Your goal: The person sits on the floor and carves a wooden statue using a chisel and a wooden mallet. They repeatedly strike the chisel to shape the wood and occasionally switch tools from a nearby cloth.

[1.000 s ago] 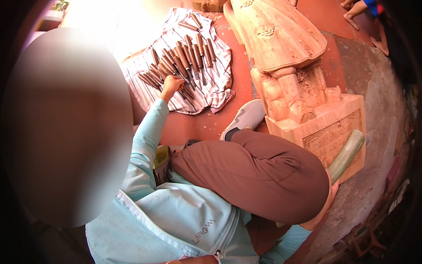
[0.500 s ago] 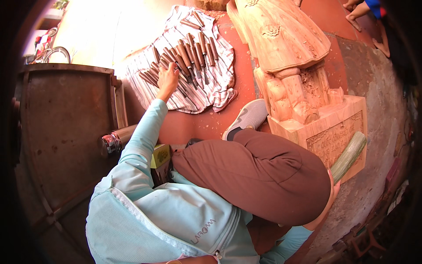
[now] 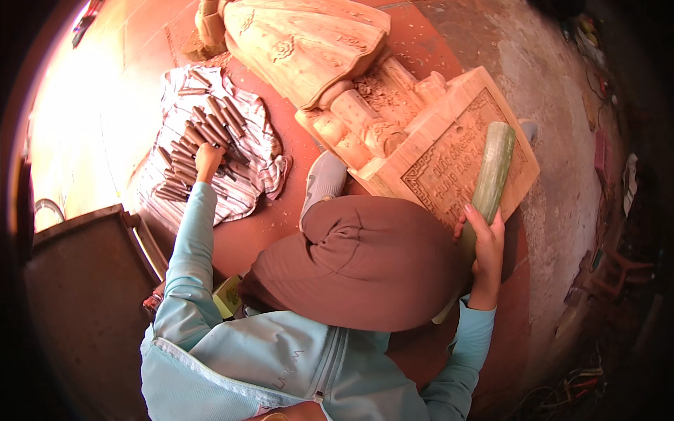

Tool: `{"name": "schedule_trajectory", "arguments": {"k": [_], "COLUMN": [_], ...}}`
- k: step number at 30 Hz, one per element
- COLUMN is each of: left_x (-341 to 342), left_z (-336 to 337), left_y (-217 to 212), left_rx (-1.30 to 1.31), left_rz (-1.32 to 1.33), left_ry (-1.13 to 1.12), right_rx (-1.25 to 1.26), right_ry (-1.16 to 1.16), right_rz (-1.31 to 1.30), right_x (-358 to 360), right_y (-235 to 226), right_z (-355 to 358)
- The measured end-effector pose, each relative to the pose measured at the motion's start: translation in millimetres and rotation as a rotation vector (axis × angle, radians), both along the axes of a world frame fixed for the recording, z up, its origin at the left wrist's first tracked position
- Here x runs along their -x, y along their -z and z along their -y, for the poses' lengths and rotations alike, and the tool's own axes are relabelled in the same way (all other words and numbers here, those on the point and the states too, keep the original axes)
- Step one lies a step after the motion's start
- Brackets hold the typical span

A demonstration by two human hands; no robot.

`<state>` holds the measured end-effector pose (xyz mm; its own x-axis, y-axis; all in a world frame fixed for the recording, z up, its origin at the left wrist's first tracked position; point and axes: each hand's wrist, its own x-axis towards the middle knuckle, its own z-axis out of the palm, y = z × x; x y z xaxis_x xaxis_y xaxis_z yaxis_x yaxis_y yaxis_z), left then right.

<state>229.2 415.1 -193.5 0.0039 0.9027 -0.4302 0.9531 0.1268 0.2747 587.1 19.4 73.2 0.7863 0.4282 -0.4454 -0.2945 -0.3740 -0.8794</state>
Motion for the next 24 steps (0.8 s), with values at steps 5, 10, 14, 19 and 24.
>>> {"name": "schedule_trajectory", "arguments": {"k": [5,10,14,19,24], "left_x": [35.7,6.2,-53.7,-143.6,-214.7], "left_z": [-6.4,28.4,59.5,97.5,112.9], "left_y": [-6.0,-88.7,-157.3,-236.5,-267.5], "left_rx": [0.274,0.389,0.295,0.105,0.417], "left_rz": [0.784,1.253,1.396,1.462,1.818], "left_ry": [-0.341,-0.499,-0.290,0.071,0.065], "right_rx": [-0.008,-0.011,-0.014,-0.019,-0.023], "right_ry": [-0.077,-0.032,-0.036,-0.041,-0.040], "right_rz": [-0.002,-0.049,-0.056,-0.057,-0.052], "right_x": [-9.2,-8.3,-8.2,-9.0,-10.2], "right_y": [7.0,5.3,5.0,9.2,6.9], "right_z": [2.8,5.7,7.0,5.2,3.8]}}
